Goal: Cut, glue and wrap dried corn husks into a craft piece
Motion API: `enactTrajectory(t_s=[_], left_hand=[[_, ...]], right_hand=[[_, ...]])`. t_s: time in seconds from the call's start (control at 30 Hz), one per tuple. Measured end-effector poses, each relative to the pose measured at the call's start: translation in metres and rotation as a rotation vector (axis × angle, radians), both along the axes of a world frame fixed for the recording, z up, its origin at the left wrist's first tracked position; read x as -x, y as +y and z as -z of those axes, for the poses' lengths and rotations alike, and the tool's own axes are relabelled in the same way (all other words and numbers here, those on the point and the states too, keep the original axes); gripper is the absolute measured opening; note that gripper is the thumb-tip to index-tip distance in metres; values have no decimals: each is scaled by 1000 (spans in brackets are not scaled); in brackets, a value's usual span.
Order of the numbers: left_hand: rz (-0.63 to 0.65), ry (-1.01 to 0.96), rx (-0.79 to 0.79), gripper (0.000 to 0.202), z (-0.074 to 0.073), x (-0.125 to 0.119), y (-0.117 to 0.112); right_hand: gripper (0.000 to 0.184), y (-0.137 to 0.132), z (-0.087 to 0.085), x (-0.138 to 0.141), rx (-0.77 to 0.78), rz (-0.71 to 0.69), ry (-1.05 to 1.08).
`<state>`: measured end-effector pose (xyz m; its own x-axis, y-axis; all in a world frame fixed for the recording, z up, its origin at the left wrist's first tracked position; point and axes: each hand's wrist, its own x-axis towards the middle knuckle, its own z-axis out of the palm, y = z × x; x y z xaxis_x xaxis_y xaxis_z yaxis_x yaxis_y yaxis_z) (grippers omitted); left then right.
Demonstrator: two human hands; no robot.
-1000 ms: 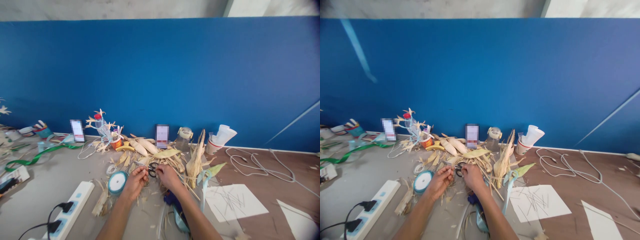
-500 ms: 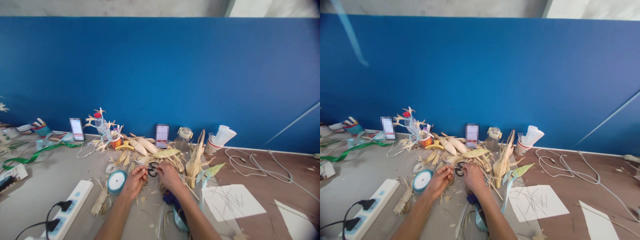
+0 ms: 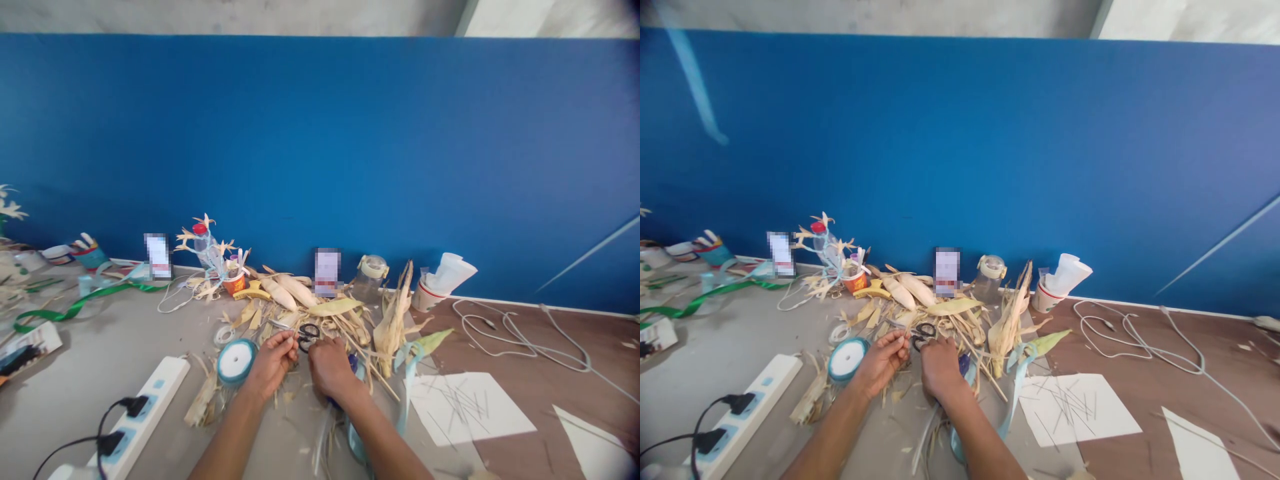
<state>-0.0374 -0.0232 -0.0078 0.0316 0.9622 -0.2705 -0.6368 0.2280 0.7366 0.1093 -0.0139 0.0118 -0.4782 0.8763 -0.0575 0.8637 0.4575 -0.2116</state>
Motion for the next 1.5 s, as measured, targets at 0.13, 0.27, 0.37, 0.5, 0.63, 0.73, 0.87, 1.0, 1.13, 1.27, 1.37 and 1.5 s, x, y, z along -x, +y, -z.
enactTrajectory(t_s=[0.13,0.27,0.37,0.5,0.63,0.73,0.87,1.0,1.13,1.27,1.37,1.5], left_hand=[[-11,-6,6,32,-2,0,0],[-31,-19,24,33,-1,-1,0],[-31,-11,19,33,1,-3,0],[-21,-7,4,33,0,-5,-1],[-28,-20,8,32,-2,-6,-2],[-29,-31,16,33,-2,-7,-2],[-24,-40,3,31,-4,-7,-3],[-56,-12,-48,26,-10,-5,-4],[-112,49,-130,24,-17,-3,-5],[-54,136,-135,27,-18,-6,-7],[-25,161,-123,31,-17,-9,-8],[-39,171,-112,31,-15,-11,-7]], right_hand=[[20,3,-4,-2,47,38,119],[16,9,-16,-10,113,84,460],[10,11,-27,-16,194,104,886],[9,10,-32,-17,254,114,1277],[14,5,-33,-14,392,91,1569],[20,3,-34,-11,485,80,1633],[25,4,-33,-8,580,140,1592],[26,8,-23,-5,671,172,1422],[25,10,-14,-4,800,220,1354],[30,12,-9,-5,854,286,1373],[30,13,-8,-5,894,320,1397],[29,13,-7,-4,947,340,1426]])
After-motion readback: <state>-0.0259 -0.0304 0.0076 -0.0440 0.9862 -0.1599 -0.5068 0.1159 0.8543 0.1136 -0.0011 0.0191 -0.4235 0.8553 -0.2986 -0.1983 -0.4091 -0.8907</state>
